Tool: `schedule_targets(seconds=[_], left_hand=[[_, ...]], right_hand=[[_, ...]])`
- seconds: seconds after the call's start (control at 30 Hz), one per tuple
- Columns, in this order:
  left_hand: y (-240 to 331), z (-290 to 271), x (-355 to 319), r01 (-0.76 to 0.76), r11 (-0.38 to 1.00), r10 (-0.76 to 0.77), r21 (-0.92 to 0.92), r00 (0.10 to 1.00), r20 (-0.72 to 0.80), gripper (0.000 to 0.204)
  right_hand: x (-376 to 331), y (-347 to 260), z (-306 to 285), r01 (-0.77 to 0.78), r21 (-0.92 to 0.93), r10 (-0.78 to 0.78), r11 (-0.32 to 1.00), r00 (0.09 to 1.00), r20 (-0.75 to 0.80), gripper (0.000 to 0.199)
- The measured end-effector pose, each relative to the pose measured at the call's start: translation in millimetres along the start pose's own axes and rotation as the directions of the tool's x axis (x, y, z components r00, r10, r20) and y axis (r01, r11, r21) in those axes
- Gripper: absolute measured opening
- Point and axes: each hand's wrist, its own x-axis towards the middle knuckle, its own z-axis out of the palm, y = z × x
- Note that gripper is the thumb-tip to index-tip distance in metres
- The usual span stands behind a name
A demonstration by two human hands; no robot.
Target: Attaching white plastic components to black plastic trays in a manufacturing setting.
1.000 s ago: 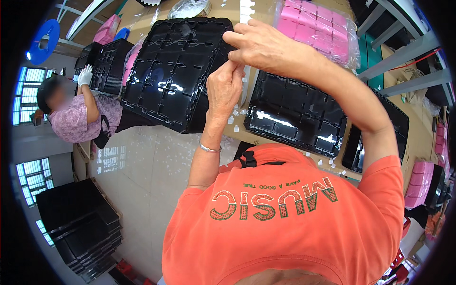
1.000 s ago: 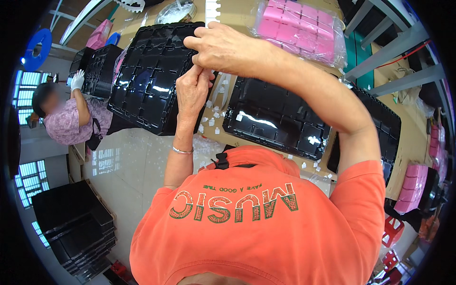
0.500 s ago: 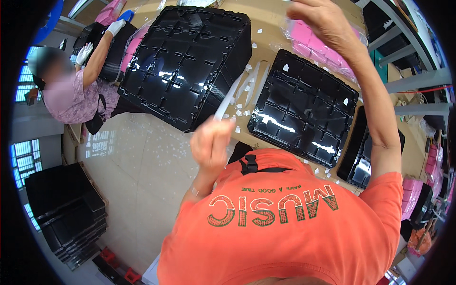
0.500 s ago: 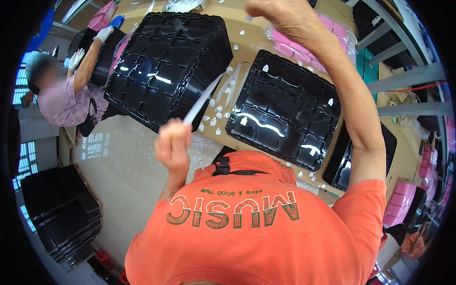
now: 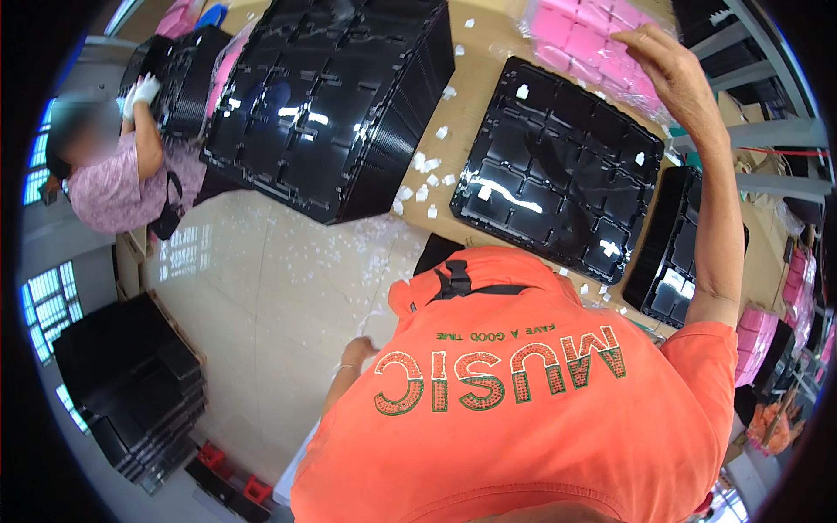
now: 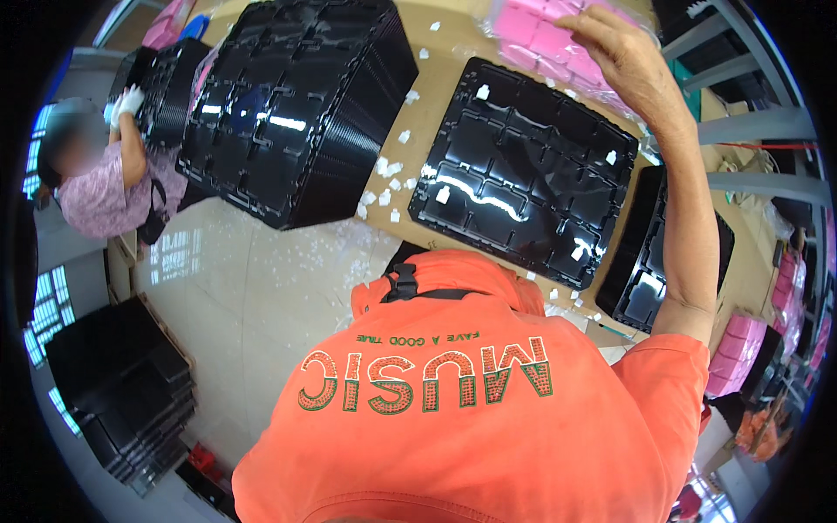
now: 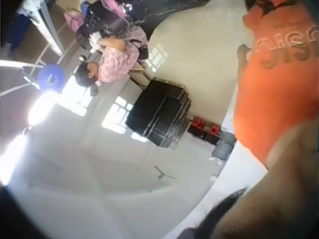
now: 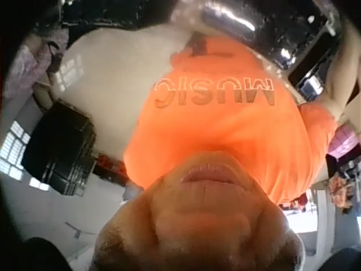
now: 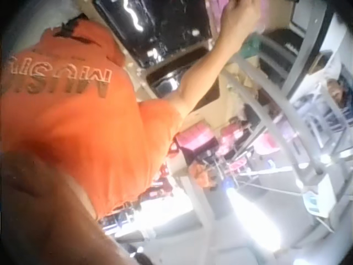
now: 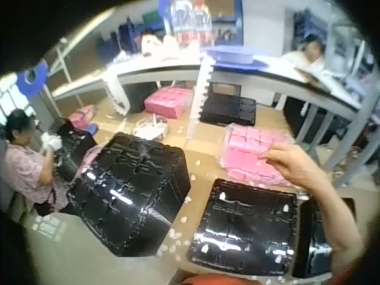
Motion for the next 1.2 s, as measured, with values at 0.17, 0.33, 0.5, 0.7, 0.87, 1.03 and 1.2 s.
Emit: schedule_targets(seconds=[0.17, 0.33, 0.5, 0.7, 0.87, 1.03, 1.2], left_hand=[[170.9, -214.8, -54.8, -0.470, 0.880, 0.465, 0.071, 0.820, -0.333, 0.027], [282.7, -358.9, -154.0, -0.749, 0.631, 0.579, 0.201, 0.282, -0.765, 0.015], [369.4, -429.8, -128.4, -0.871, 0.369, 0.598, 0.325, -0.045, -0.800, 0.016], [430.7, -466.6, -59.2, -0.701, 0.622, 0.448, 0.350, -0.049, -0.893, 0.023], [444.3, -477.3, -35.5, -0.617, 0.513, 0.587, 0.596, -0.254, -0.769, 0.032], [450.0, -478.0, -31.2, -0.621, 0.527, 0.619, 0.580, -0.187, -0.763, 0.031], [452.4, -476.9, -28.5, -0.630, 0.616, 0.541, 0.474, -0.100, -0.835, 0.029]], right_hand=[[-45.7, 32.2, -18.1, -0.180, -0.135, 0.190, 0.974, 0.980, 0.059, 0.021], [-99.3, 53.1, -26.6, -0.530, -0.059, 0.532, 0.846, 0.846, 0.025, 0.019], [-141.8, 79.3, 8.9, -0.667, -0.049, 0.669, 0.743, 0.742, 0.038, 0.020], [-203.1, 61.3, 67.9, -0.714, -0.027, 0.709, 0.700, 0.698, -0.102, 0.016], [-225.1, 58.8, 90.5, -0.721, -0.012, 0.699, 0.693, 0.676, -0.234, 0.014], [-219.5, 65.3, 104.5, -0.717, -0.013, 0.703, 0.696, 0.686, -0.187, 0.015], [-211.1, 68.4, 116.0, -0.776, -0.128, 0.756, 0.617, 0.630, -0.179, 0.016]])
